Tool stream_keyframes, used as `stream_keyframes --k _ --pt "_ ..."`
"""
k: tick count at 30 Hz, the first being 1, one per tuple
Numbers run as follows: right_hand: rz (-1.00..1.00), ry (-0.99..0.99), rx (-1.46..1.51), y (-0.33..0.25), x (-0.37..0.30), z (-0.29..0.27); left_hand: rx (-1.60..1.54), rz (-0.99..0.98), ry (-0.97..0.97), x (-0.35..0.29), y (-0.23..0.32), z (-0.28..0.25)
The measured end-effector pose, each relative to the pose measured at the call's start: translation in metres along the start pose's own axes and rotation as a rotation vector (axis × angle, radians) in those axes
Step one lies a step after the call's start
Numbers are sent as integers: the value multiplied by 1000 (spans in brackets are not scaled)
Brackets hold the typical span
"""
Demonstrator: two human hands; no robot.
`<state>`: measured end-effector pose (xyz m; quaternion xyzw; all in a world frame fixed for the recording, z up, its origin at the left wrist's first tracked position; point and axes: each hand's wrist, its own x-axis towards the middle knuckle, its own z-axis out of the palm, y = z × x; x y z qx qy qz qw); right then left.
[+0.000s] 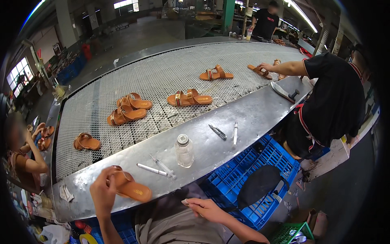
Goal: Cleaning and assembling components of a leather sandal at a factory workstation.
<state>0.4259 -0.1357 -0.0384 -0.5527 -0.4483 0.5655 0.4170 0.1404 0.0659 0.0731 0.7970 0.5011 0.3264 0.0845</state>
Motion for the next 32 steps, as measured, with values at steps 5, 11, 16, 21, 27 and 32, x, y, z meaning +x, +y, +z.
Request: stream_keyframes --k 5,11,16,21,27,32 --pt "7 24 32 2 -5 -4 114 35 86 78 -49 -5" --pt "-1 96 26 -6 -17 -16 -35 -80 382 159 -65 3" --pt "-9 169 59 -18 -24 -21 -59 163 86 113 -47 43" --pt "-10 212 39 -14 -24 -26 -31 267 -74 52 -36 76" --pt "7 235 -49 -28 -23 -26 143 293 -9 5 -59 105" --pt "-50 121 -109 -31 3 -12 22 372 47 -1 -63 103"
